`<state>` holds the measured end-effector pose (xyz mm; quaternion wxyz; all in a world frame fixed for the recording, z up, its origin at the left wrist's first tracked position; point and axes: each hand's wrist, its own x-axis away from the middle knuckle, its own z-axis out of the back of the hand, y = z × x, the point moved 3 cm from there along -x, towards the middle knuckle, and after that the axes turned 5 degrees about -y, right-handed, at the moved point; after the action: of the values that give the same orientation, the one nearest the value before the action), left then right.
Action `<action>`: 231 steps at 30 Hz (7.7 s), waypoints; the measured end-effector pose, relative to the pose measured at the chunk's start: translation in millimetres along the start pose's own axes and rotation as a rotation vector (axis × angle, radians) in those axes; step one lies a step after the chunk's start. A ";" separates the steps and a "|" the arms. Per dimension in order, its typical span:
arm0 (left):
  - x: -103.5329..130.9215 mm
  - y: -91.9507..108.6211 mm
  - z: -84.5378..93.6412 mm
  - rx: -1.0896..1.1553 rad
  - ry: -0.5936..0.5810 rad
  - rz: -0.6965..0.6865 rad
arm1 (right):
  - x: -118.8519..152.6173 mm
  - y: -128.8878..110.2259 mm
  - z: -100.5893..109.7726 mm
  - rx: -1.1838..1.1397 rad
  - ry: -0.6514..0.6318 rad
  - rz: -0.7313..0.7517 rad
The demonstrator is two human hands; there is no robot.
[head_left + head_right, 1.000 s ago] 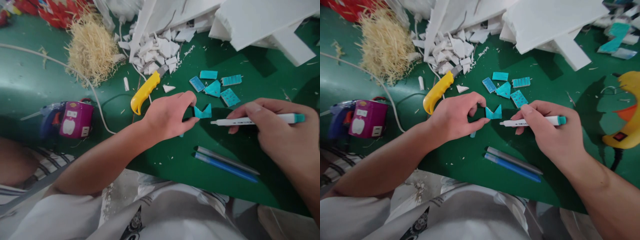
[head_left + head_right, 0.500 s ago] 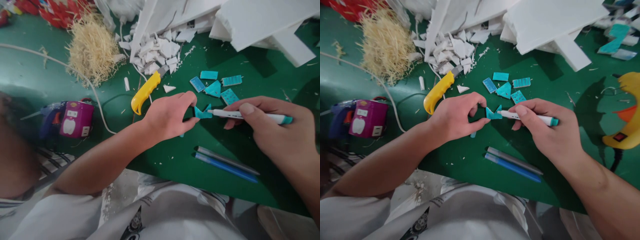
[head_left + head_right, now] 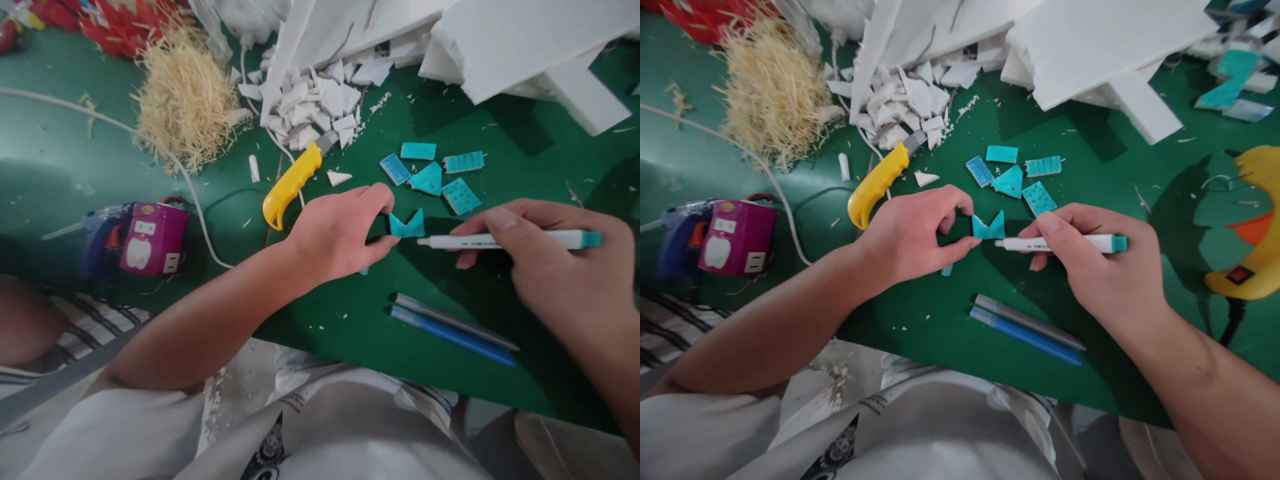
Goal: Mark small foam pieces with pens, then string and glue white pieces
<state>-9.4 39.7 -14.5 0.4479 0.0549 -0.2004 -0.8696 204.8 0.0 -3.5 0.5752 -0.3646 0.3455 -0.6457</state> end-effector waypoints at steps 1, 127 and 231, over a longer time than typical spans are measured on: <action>0.0 -0.2 -0.1 0.003 0.005 -0.004 | 0.1 0.1 -0.1 -0.002 0.008 0.011; 0.0 0.6 -0.1 -0.002 -0.012 0.001 | -1.9 2.9 0.6 -0.119 0.050 -0.016; 26.2 23.6 20.4 -0.242 -0.368 0.008 | 6.0 -1.5 7.1 -0.113 0.066 0.022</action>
<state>-12.7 12.6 15.8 0.4106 -0.1596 -0.1734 -0.8808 209.8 -6.0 1.8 0.5489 -0.3712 0.4043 -0.6304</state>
